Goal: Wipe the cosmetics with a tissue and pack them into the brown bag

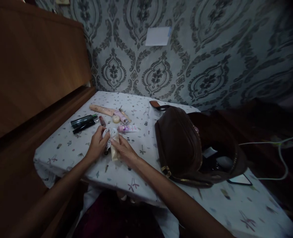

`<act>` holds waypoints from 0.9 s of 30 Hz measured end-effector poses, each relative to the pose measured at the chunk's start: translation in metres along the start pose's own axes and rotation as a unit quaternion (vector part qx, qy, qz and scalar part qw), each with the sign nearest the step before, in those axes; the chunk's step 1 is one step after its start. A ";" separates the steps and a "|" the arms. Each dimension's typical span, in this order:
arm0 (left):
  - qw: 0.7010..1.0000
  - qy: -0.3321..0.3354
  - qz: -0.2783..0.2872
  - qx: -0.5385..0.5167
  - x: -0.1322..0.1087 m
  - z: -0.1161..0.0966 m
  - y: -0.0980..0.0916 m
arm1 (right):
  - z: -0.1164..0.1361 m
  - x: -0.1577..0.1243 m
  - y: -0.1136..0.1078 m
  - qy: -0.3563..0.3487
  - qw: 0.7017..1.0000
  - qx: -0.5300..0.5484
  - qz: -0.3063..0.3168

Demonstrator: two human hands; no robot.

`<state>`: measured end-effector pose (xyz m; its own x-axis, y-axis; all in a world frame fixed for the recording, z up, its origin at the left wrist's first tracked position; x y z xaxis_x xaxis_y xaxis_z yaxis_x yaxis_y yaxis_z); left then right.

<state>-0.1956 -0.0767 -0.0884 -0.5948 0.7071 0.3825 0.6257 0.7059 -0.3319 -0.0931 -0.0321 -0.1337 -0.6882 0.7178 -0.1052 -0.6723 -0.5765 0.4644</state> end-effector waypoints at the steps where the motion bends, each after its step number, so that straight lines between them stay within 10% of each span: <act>1: 1.000 -0.006 -0.010 -0.020 0.002 0.000 0.000 | 0.000 -0.002 0.001 0.006 1.000 -0.001 0.006; 12: 0.976 -0.154 -0.033 -0.152 0.000 0.037 0.025 | -0.005 -0.001 -0.003 0.071 0.996 0.047 0.003; 27: 0.991 -0.067 0.016 -0.116 -0.010 -0.009 0.029 | -0.007 -0.003 -0.001 0.088 0.992 0.083 0.031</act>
<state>-0.1672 -0.0639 -0.0938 -0.6239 0.7397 0.2521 0.7356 0.6648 -0.1301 -0.0923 -0.0369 -0.1399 -0.7736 0.5954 -0.2171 -0.5829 -0.5342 0.6122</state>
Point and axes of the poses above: each hand's wrist, its own x-axis towards the middle knuckle, its own y-axis out of the palm, z = x × y, the point moved 8 cm from there along x, towards the middle knuckle, and after that the axes turned 8 degrees about -z, right-handed, at the moved point
